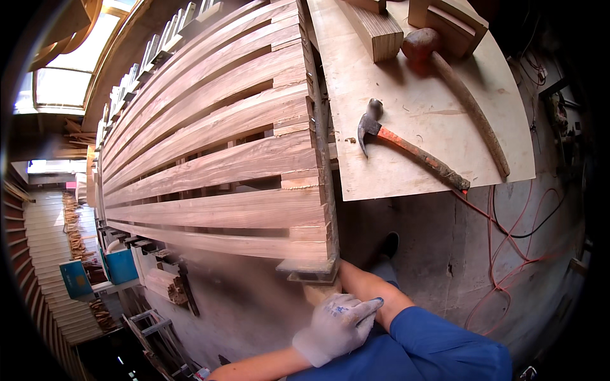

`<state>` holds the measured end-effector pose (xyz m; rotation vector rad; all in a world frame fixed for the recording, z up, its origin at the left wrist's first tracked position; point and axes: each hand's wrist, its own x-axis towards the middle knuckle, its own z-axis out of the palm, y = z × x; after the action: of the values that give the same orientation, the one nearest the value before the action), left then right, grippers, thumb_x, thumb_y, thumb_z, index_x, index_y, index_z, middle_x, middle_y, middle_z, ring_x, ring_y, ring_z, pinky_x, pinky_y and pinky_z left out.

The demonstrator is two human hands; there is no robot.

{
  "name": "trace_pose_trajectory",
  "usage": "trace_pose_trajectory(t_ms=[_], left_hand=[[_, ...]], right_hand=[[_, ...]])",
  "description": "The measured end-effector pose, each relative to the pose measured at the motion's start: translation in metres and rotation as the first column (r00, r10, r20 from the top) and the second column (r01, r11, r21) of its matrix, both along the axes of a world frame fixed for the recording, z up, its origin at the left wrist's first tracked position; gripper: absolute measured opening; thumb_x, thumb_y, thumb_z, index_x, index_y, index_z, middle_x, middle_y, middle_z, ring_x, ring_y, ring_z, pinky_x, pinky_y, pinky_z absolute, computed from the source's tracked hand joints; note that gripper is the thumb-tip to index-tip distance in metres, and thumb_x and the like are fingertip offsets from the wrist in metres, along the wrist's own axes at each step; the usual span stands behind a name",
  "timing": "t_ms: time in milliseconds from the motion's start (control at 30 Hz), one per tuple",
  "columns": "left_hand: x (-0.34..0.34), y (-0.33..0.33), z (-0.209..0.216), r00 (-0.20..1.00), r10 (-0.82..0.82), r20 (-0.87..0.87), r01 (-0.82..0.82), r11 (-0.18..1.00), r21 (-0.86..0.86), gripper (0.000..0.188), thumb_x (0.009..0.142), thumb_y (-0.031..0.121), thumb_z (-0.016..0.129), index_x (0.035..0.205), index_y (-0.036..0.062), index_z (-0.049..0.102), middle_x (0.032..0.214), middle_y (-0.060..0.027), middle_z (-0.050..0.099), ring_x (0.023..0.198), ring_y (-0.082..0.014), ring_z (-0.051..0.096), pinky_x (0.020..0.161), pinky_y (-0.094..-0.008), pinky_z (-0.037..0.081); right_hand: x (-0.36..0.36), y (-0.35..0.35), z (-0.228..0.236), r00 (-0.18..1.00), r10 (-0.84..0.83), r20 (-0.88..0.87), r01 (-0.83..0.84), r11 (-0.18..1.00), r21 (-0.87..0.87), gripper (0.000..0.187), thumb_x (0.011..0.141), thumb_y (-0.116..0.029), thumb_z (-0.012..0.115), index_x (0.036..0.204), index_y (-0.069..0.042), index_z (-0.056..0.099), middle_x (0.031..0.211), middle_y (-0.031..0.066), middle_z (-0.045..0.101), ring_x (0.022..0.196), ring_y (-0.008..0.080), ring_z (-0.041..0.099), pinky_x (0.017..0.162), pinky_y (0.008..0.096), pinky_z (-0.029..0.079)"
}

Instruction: The person assembles a wooden slatted structure by placing planks into a jig and securing them with a hammer. They repeatedly pick up planks, align them, and tap them into place, occasionally using a wooden block to protect the wood during hammering. The person also moves around the workshop to retrieve materials and adjust the assembly.

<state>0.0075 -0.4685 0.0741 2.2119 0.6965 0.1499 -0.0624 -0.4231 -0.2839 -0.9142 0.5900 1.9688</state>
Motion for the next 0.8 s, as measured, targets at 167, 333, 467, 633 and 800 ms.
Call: trace_pose_trajectory(t_ms=[167, 333, 467, 633, 800], left_hand=[[-0.003, -0.002, 0.001, 1.000, -0.001, -0.031, 0.001, 1.000, -0.016, 0.024, 0.084, 0.009, 0.081, 0.108, 0.0130, 0.082, 0.072, -0.0057, 0.067, 0.067, -0.0279, 0.068, 0.060, -0.0401, 0.055], [-0.002, -0.008, -0.004, 0.995, 0.013, -0.102, -0.011, 1.000, 0.019, 0.024, 0.083, 0.007, 0.081, 0.107, 0.0106, 0.082, 0.075, -0.0068, 0.071, 0.068, -0.0285, 0.070, 0.062, -0.0399, 0.057], [0.001, -0.009, -0.005, 0.992, 0.014, -0.126, -0.009, 0.999, 0.036, 0.029, 0.082, 0.007, 0.081, 0.110, 0.0112, 0.081, 0.075, -0.0061, 0.071, 0.069, -0.0276, 0.072, 0.063, -0.0390, 0.058], [0.015, -0.022, -0.014, 0.993, 0.008, -0.117, 0.002, 0.997, 0.082, 0.036, 0.080, 0.006, 0.081, 0.115, 0.0140, 0.080, 0.072, -0.0035, 0.067, 0.068, -0.0250, 0.071, 0.062, -0.0393, 0.058], [0.012, -0.027, -0.022, 0.993, 0.033, -0.113, -0.022, 0.994, 0.103, 0.021, 0.084, 0.012, 0.078, 0.105, 0.0161, 0.083, 0.075, -0.0078, 0.072, 0.069, -0.0280, 0.071, 0.064, -0.0414, 0.057]], right_hand=[[-0.001, 0.006, 0.001, 1.000, 0.005, 0.001, -0.005, 1.000, 0.009, 0.041, 0.115, -0.027, 0.049, 0.142, -0.001, 0.066, 0.146, 0.0166, 0.069, 0.122, 0.0285, 0.069, 0.108, 0.0391, 0.052], [-0.004, 0.002, 0.003, 0.999, 0.010, -0.031, -0.009, 1.000, 0.014, 0.041, 0.115, -0.027, 0.049, 0.142, -0.002, 0.066, 0.147, 0.0163, 0.068, 0.122, 0.0285, 0.069, 0.108, 0.0391, 0.052], [-0.003, 0.003, 0.000, 0.998, 0.018, -0.056, -0.017, 1.000, 0.021, 0.041, 0.115, -0.028, 0.049, 0.142, -0.002, 0.066, 0.147, 0.0161, 0.068, 0.122, 0.0284, 0.069, 0.108, 0.0390, 0.052], [-0.016, 0.004, 0.003, 0.997, 0.043, -0.063, -0.040, 0.998, 0.046, 0.041, 0.115, -0.028, 0.049, 0.143, -0.003, 0.066, 0.148, 0.0159, 0.068, 0.123, 0.0284, 0.069, 0.108, 0.0390, 0.052], [0.002, 0.003, 0.001, 0.997, 0.065, 0.047, -0.070, 0.992, 0.102, 0.041, 0.115, -0.028, 0.049, 0.143, -0.003, 0.066, 0.149, 0.0156, 0.067, 0.123, 0.0283, 0.069, 0.108, 0.0390, 0.052]])
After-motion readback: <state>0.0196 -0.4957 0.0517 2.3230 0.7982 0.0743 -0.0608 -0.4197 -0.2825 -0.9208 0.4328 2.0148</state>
